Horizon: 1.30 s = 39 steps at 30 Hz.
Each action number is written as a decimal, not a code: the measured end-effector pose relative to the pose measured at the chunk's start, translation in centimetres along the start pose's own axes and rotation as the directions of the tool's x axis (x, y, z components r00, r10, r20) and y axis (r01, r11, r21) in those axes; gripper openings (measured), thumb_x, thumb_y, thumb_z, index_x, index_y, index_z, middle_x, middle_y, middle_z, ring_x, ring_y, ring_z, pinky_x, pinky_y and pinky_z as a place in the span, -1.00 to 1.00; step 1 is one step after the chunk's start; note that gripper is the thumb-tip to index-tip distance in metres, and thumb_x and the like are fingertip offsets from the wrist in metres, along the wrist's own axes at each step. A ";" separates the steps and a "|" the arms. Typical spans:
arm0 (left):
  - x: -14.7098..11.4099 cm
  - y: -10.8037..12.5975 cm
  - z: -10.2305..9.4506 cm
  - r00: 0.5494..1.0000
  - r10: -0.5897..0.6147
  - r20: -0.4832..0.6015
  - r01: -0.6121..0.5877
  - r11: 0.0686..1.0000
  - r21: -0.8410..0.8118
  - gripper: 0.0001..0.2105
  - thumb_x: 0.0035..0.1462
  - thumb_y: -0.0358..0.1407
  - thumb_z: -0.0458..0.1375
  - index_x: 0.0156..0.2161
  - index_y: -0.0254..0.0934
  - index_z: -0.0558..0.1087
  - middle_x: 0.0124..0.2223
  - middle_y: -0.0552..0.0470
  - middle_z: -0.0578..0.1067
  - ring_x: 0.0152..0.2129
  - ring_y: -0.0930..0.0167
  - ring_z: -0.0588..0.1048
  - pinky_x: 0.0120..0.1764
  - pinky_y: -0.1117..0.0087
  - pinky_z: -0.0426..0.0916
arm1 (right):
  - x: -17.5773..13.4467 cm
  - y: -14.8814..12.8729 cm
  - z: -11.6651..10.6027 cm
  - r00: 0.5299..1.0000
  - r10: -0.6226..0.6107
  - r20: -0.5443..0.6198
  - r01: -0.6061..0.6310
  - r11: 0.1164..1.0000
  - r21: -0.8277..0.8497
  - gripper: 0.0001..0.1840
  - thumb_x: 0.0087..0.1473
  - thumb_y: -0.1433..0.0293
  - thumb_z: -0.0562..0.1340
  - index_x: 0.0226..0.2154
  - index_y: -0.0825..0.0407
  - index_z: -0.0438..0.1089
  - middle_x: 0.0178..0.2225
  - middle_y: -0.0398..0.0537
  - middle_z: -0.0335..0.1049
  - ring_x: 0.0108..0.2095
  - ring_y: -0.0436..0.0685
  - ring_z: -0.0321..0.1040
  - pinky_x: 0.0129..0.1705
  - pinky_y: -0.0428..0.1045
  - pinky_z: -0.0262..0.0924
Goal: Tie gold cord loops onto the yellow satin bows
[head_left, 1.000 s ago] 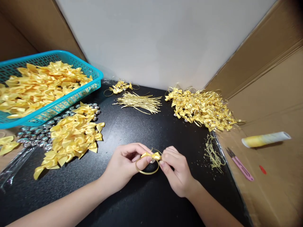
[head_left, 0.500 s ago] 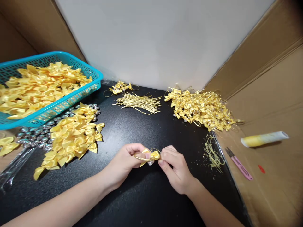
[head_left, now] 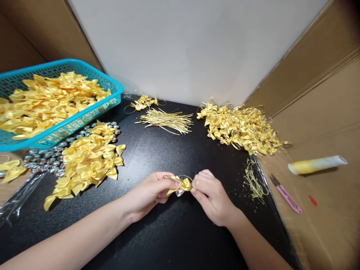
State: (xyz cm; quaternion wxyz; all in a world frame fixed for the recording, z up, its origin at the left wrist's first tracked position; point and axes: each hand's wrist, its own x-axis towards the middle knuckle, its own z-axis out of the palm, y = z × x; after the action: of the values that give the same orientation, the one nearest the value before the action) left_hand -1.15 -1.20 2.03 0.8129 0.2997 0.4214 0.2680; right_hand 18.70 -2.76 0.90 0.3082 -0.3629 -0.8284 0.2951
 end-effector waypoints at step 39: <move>0.4 -0.2 -0.6 0.999 -0.015 -0.043 0.016 0.999 0.034 -0.77 -0.15 -0.24 0.30 -0.56 -0.33 0.36 -0.63 0.24 0.10 -0.66 0.59 -0.12 -0.59 0.48 -0.22 | 0.2 0.0 2.0 0.894 0.316 -0.318 -0.147 0.877 0.459 -0.88 0.02 0.53 0.30 -0.44 0.00 0.50 -0.51 -0.14 0.39 -0.46 0.01 0.33 -0.38 -0.06 0.24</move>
State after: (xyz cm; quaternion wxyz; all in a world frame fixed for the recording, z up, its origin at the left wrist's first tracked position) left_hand -1.43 -0.93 1.42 0.8004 0.3047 0.4456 0.2607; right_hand 17.13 -3.12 -0.38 0.4969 -0.4362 -0.6176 0.4260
